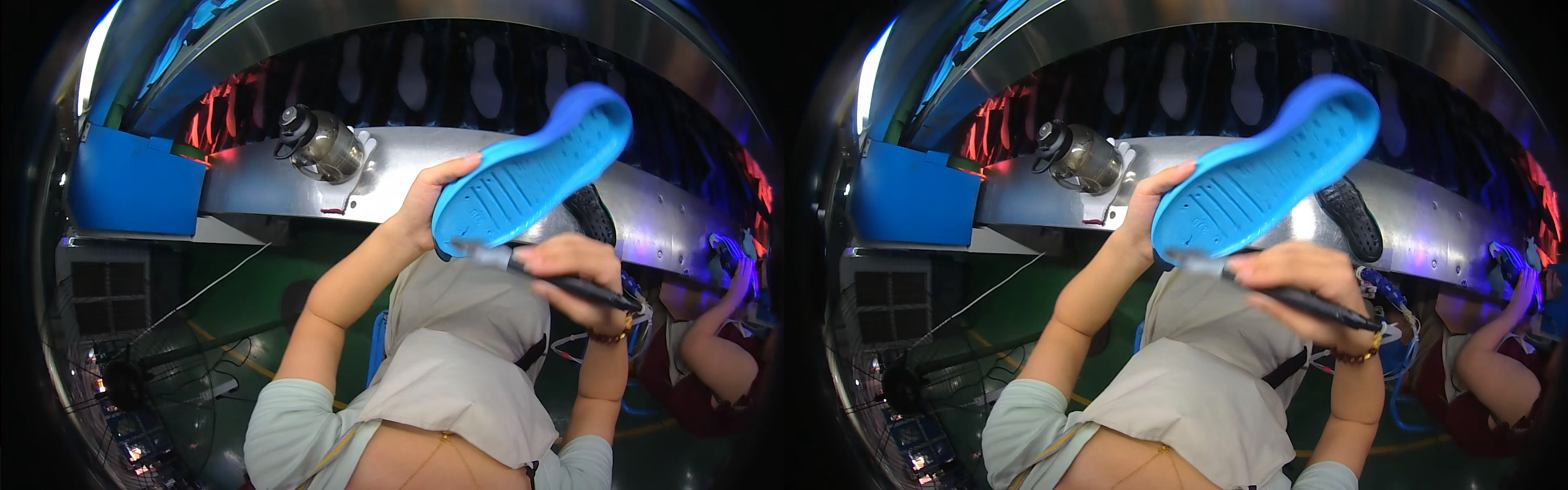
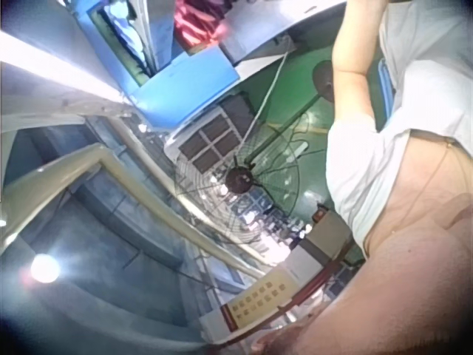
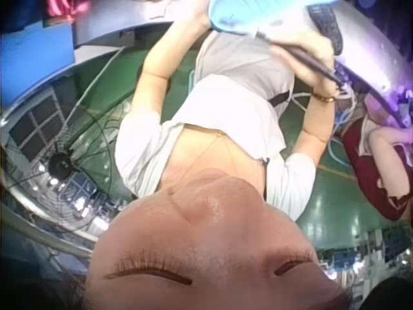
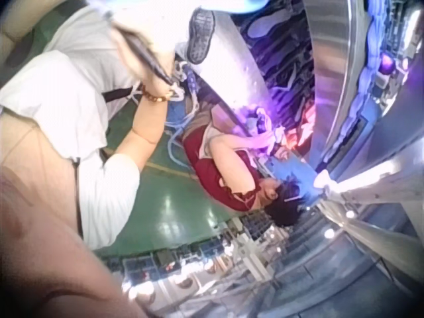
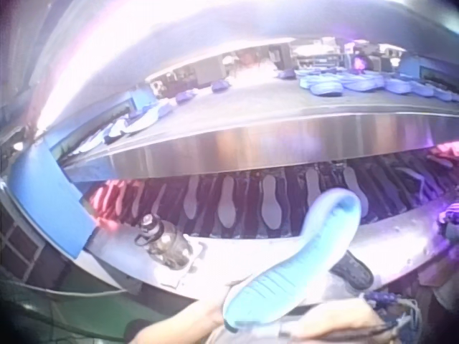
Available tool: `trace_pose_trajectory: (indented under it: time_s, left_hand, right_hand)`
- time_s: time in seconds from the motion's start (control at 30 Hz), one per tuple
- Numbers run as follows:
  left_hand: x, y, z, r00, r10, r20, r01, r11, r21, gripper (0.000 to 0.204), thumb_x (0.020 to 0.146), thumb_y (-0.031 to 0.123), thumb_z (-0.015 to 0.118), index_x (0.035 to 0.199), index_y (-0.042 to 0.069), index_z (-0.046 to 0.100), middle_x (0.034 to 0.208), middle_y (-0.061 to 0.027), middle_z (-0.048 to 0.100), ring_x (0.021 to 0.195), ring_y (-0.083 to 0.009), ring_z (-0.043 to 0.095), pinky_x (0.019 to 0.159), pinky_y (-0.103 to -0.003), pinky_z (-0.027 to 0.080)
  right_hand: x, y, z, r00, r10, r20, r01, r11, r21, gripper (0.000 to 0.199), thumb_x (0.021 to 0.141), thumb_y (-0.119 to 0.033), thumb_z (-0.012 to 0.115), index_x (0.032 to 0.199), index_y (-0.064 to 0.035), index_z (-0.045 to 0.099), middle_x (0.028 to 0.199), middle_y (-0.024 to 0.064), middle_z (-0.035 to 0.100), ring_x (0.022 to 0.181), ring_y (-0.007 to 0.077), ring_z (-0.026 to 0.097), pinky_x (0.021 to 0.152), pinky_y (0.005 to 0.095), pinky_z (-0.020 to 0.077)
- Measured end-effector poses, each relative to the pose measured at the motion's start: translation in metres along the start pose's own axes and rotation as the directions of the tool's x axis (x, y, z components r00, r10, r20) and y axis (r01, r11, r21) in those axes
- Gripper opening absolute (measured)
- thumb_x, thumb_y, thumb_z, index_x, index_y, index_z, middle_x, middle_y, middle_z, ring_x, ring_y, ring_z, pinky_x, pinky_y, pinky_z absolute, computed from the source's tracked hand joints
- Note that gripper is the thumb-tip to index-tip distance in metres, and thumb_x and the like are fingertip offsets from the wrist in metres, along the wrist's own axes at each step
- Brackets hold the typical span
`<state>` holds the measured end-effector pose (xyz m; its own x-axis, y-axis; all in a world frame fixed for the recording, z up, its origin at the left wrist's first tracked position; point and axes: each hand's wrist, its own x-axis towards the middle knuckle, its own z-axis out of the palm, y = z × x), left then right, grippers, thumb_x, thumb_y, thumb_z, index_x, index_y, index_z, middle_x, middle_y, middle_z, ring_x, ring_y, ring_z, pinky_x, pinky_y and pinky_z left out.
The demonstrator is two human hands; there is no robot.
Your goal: The person repeatedly takes shoe soles from an upper conveyor belt, coats their surfaces using a brush applicator tool, and places them back onto the conveyor belt.
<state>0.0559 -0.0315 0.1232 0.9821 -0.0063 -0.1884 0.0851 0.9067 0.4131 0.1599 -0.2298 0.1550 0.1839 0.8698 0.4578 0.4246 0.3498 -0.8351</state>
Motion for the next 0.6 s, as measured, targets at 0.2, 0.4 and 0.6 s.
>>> trace_pose_trajectory:
  time_s: [0.2,0.4,0.6]
  left_hand:
    - [-0.009,-0.001,0.016,0.955,-0.205,-0.215,0.261,0.924,0.28,0.046,0.083,0.028,0.053,0.115,-0.005,0.047,0.106,-0.0184,0.055,0.094,-0.0233,0.057,0.081,-0.033,0.047]
    - [-0.01,0.0,0.015,0.917,-0.295,-0.269,0.39,0.801,0.454,0.048,0.083,0.032,0.054,0.113,-0.005,0.048,0.104,-0.0193,0.055,0.089,-0.0204,0.057,0.078,-0.031,0.048]
    - [-0.016,0.001,0.008,0.925,-0.205,-0.321,0.346,0.803,0.485,0.046,0.083,0.031,0.053,0.112,-0.004,0.049,0.102,-0.0168,0.056,0.087,-0.0189,0.058,0.073,-0.03,0.049]
  right_hand:
    - [0.003,-0.003,-0.014,0.921,0.09,0.38,-0.053,0.993,-0.107,0.017,0.069,-0.003,0.067,0.086,-0.0047,0.064,0.092,0.0091,0.065,0.082,0.0219,0.064,0.069,0.0267,0.0471]
    - [-0.007,0.009,-0.022,0.914,0.157,0.373,-0.102,0.981,-0.164,0.018,0.069,0.001,0.065,0.087,-0.0022,0.063,0.089,0.0119,0.065,0.083,0.0245,0.063,0.072,0.0315,0.0503]
    - [0.0,0.014,-0.043,0.94,0.147,0.309,-0.098,0.981,-0.169,0.017,0.07,0.0,0.064,0.087,-0.0015,0.063,0.088,0.0123,0.065,0.085,0.0244,0.063,0.073,0.0312,0.05]
